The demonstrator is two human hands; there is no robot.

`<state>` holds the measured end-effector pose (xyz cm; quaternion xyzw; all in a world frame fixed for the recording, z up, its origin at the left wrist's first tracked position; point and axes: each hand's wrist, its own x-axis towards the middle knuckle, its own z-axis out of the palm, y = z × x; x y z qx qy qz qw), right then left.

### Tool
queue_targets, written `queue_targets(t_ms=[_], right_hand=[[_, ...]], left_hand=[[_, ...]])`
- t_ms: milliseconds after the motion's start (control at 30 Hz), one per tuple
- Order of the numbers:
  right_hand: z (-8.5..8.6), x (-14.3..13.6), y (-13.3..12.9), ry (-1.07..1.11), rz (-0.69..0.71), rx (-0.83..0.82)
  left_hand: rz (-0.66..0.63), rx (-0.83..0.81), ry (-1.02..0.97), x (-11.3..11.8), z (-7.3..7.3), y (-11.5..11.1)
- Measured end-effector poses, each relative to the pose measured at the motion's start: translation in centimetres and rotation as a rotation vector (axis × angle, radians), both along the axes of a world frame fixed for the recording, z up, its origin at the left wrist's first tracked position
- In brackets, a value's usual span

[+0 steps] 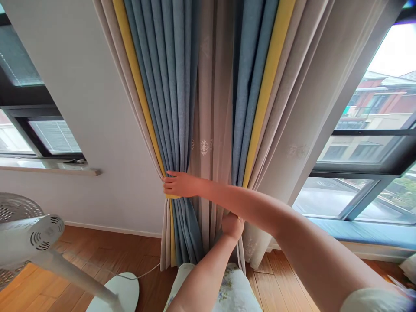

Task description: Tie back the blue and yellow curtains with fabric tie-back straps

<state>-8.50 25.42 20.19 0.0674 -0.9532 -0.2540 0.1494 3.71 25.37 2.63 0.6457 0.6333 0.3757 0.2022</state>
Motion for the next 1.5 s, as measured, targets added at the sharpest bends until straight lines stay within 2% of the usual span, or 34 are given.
queue_targets(t_ms=[167, 400, 567, 667, 733, 800, 900, 1033, 1133, 1200, 1333, 1500], right_hand=[[-0.1, -3.7, 1.5, -0.028, -0.099, -0.008], [-0.8, -3.6, 3.6, -0.126, -0.082, -0.001], [-1.2, -3.5, 4.4, -0.222, -0.158, 0.246], [-1.0, -3.3, 4.6, -0.247, -0.220, 0.323], [-0.8, -2.8, 4.6, -0.282, -0.209, 0.378], [-0.6, -1.9, 4.5, -0.328, -0.130, 0.421], [-0.6, 0.0, 4.0, -0.378, -0.036, 0.419], [-0.7, 2.6, 3.5, -0.397, -0.086, 0.393], [-0.5, 4.3, 3.3, -0.371, -0.125, 0.370], [-0.4, 5.0, 3.3, -0.356, -0.204, 0.345], [-0.4, 5.8, 2.9, -0.355, -0.299, 0.323], [-0.8, 6.7, 2.8, -0.341, -0.265, 0.346]], left_hand=[[0.054, 0.033, 0.172, -1.0, -0.8, -1.0], [0.094, 0.057, 0.247, -1.6, -0.9, -1.8], [0.078, 0.056, 0.259, -1.5, -0.6, -2.1], [0.088, 0.083, 0.261, -1.6, -0.6, -2.3], [0.100, 0.101, 0.257, -1.7, -0.6, -2.4], [0.111, 0.135, 0.272, -2.0, -0.6, -2.5], [0.130, 0.264, 0.340, -2.9, -0.5, -2.7], [0.222, 0.388, 0.415, -5.2, -0.1, -2.9], [0.344, 0.369, 0.456, -7.3, 0.5, -3.1], [0.395, 0.336, 0.478, -8.4, 0.8, -3.2], [0.349, 0.328, 0.499, -9.7, 1.0, -2.7], [0.237, 0.311, 0.562, -11.5, 0.7, -1.0]])
